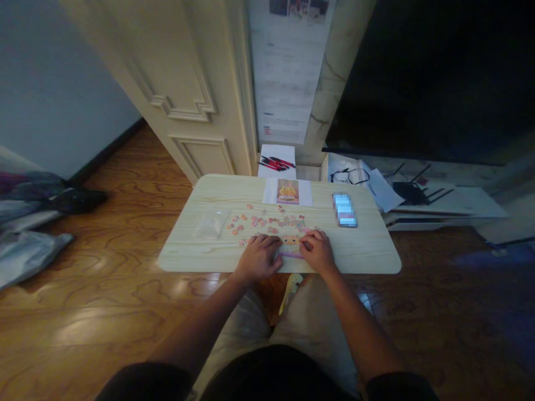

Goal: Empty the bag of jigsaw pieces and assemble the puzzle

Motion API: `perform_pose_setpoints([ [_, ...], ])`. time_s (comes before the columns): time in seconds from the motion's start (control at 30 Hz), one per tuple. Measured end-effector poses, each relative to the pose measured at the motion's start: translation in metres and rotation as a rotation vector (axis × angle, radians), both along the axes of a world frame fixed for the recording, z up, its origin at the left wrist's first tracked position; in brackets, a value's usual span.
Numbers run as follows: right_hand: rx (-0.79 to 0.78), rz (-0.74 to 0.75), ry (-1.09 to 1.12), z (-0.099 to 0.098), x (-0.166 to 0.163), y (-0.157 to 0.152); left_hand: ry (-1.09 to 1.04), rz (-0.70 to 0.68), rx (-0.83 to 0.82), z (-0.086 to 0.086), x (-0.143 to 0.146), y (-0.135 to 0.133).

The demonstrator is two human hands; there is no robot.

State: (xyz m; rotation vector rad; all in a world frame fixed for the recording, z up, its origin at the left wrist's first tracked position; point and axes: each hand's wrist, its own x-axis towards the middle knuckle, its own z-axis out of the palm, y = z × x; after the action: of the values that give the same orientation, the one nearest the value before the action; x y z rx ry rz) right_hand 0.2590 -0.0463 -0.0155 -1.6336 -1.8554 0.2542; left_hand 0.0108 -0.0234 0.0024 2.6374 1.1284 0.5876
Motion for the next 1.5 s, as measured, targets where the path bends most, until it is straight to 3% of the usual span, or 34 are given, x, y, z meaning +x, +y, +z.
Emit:
perform_pose_setpoints([
  [1.5,0.052,0.030,0.024,-0.0040,0.0016,0.0023,0.027,0.024,0.000,-0.0065,-0.0014,-0.0005],
])
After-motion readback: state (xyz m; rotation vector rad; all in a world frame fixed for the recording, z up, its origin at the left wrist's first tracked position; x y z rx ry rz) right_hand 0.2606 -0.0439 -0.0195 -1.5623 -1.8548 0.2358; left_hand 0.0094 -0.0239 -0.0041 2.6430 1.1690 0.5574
